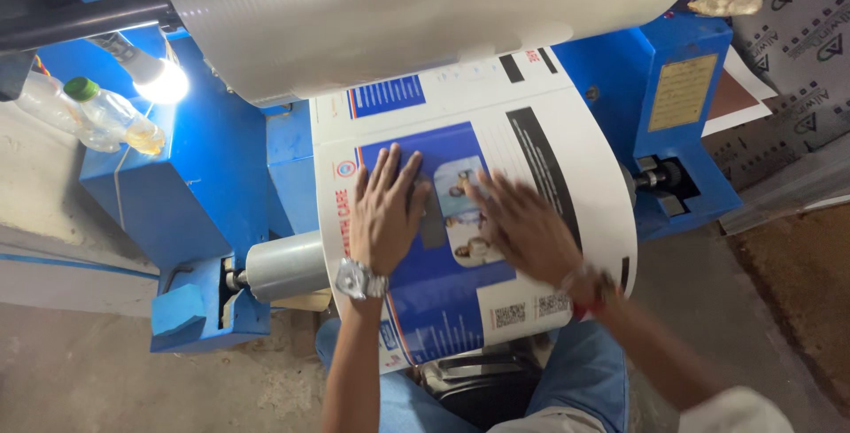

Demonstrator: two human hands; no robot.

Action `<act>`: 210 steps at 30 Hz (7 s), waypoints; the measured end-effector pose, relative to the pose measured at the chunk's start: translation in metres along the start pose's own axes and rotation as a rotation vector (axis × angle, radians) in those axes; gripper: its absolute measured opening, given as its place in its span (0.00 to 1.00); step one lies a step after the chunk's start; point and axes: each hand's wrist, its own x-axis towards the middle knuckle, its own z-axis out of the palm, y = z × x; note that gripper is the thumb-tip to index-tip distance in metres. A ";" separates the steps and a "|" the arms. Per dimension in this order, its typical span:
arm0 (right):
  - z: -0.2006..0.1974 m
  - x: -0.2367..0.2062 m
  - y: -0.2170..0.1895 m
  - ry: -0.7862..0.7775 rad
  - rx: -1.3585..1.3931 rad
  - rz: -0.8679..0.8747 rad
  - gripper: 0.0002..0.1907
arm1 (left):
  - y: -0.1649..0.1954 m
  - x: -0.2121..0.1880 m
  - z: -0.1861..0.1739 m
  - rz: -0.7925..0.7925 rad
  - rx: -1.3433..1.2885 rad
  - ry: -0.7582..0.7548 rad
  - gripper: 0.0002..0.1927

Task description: The person operates a blue laminating machine, feeding a large printed sheet through rollers and smoothing it with both hands to ensure proper adhesion.

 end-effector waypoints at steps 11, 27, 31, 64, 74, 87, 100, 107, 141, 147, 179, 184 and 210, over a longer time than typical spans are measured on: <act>-0.011 0.125 0.183 -0.453 -0.077 0.522 0.36 | 0.032 -0.072 0.007 0.020 0.081 0.118 0.25; -0.048 0.002 0.133 0.114 0.435 0.524 0.34 | 0.091 -0.059 0.048 0.375 -0.107 -0.117 0.30; -0.056 -0.018 0.108 0.170 0.602 0.577 0.35 | 0.080 0.011 0.076 0.476 -0.046 -0.145 0.30; 0.015 0.085 0.009 -0.187 -0.056 -0.263 0.37 | -0.015 -0.101 -0.027 -0.066 -0.002 0.154 0.22; 0.008 0.153 0.188 -0.456 -0.160 0.241 0.38 | -0.007 -0.182 0.024 -0.159 0.086 0.236 0.21; -0.030 0.008 0.151 0.099 0.432 0.416 0.33 | 0.050 -0.076 0.004 0.173 -0.149 -0.028 0.22; -0.034 -0.065 0.079 0.329 0.579 0.424 0.32 | -0.075 0.079 0.005 -0.119 0.068 -0.358 0.26; -0.007 -0.115 0.042 0.488 -0.115 0.377 0.29 | -0.056 0.022 0.005 -0.076 0.099 -0.155 0.29; -0.031 0.075 0.171 -0.255 0.042 0.571 0.45 | 0.063 -0.159 -0.005 -0.108 -0.103 -0.013 0.33; -0.049 0.037 0.132 -0.144 0.116 0.631 0.45 | 0.068 -0.090 0.001 0.091 -0.099 -0.066 0.30; 0.007 0.024 -0.042 -0.107 -0.121 -0.109 0.35 | -0.024 -0.043 -0.023 -0.022 0.060 0.048 0.29; 0.020 0.092 -0.034 -0.172 -0.111 -0.132 0.34 | 0.015 -0.058 0.003 -0.060 0.077 0.035 0.28; -0.034 -0.022 0.064 0.237 -0.123 0.366 0.29 | 0.020 -0.048 0.031 -0.146 0.186 0.215 0.24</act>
